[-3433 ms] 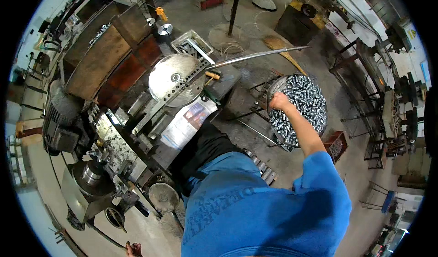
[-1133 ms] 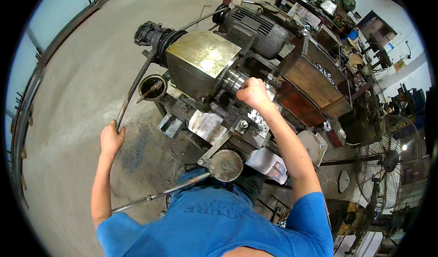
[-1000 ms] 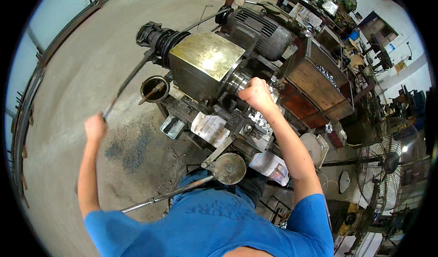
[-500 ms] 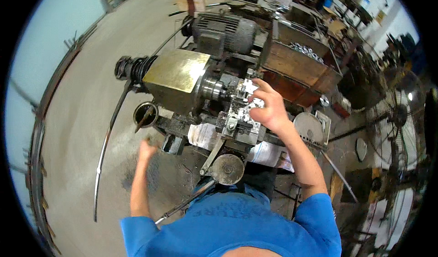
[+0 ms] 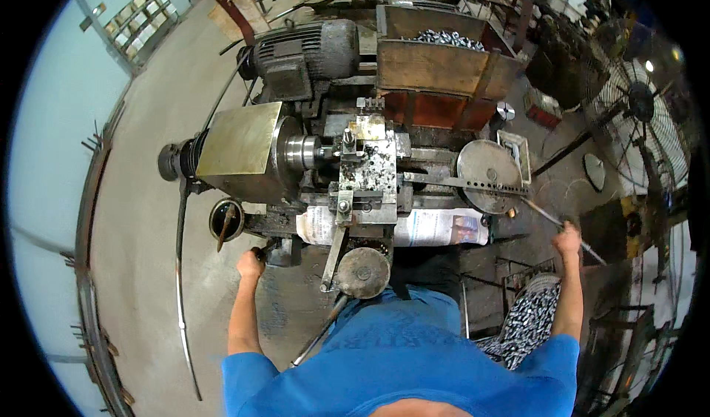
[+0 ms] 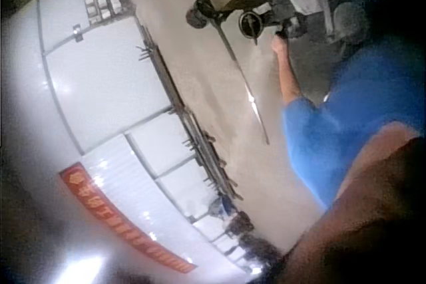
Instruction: The person operates a lathe machine by repeatedly pulling a lever and turning a wheel to process small metal components, then picks them up and places them into a container.
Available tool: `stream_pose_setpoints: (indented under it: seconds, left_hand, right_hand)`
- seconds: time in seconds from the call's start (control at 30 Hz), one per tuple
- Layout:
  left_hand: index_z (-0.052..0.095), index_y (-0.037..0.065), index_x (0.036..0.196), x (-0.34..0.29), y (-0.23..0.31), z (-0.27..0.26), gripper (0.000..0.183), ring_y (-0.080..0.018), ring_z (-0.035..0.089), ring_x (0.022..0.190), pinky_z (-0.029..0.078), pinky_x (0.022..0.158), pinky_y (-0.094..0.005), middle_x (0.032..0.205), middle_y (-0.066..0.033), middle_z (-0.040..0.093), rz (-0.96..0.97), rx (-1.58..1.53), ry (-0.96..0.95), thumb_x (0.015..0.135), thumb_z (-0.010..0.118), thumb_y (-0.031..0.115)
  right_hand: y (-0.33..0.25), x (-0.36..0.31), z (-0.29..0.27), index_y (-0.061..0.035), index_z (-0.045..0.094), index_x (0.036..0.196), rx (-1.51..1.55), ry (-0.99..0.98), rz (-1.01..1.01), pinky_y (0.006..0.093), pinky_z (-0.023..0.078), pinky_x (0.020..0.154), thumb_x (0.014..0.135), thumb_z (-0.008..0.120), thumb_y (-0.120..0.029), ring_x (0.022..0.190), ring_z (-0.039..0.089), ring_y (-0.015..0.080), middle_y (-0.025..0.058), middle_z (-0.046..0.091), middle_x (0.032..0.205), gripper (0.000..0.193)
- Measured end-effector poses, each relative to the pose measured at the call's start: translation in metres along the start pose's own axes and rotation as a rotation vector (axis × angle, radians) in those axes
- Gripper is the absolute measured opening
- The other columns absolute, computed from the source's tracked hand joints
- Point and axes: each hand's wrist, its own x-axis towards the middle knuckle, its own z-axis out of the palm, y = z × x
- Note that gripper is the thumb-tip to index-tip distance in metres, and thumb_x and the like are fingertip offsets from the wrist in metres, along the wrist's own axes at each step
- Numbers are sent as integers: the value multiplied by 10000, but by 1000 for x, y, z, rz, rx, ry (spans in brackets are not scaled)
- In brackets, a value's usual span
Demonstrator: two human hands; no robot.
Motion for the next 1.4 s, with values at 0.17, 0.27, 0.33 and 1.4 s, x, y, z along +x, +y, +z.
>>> stream_pose_setpoints:
  seconds: [0.17, 0.27, 0.33, 1.4]
  left_hand:
    - [597, 116, 1095, -12, -66, 35, 410, -296, 638, 803, 498, 723, -382, 888, -146, 655, -203, -270, -84, 718, 670, 258]
    - [572, 52, 1127, -32, -75, 50, 435, -268, 654, 671, 512, 663, -363, 749, -150, 660, -262, -405, -161, 733, 664, 213]
    - [556, -4, 1122, -40, -70, 57, 438, -247, 646, 593, 514, 600, -345, 674, -140, 646, -288, -508, -200, 736, 657, 175]
    - [600, 16, 862, -1, 33, 34, 458, -334, 633, 758, 511, 649, -417, 824, -193, 635, 54, -121, -94, 761, 587, 463]
  right_hand:
    - [-13, -48, 34, -46, 600, 900, 37, -63, 166, 434, 489, 674, 564, 618, -195, 748, 599, 366, 193, 615, 788, 368]
    - [-41, -118, 11, -46, 575, 814, 53, 30, 118, 443, 487, 612, 536, 622, -206, 673, 593, 375, 176, 595, 680, 325]
    - [-65, -154, -6, -39, 567, 816, 64, 26, 157, 455, 484, 598, 522, 618, -213, 636, 587, 386, 183, 587, 654, 345]
    - [-13, 18, 33, -86, 614, 936, -101, 87, 198, 423, 394, 856, 627, 604, -194, 920, 553, 299, 113, 593, 912, 328]
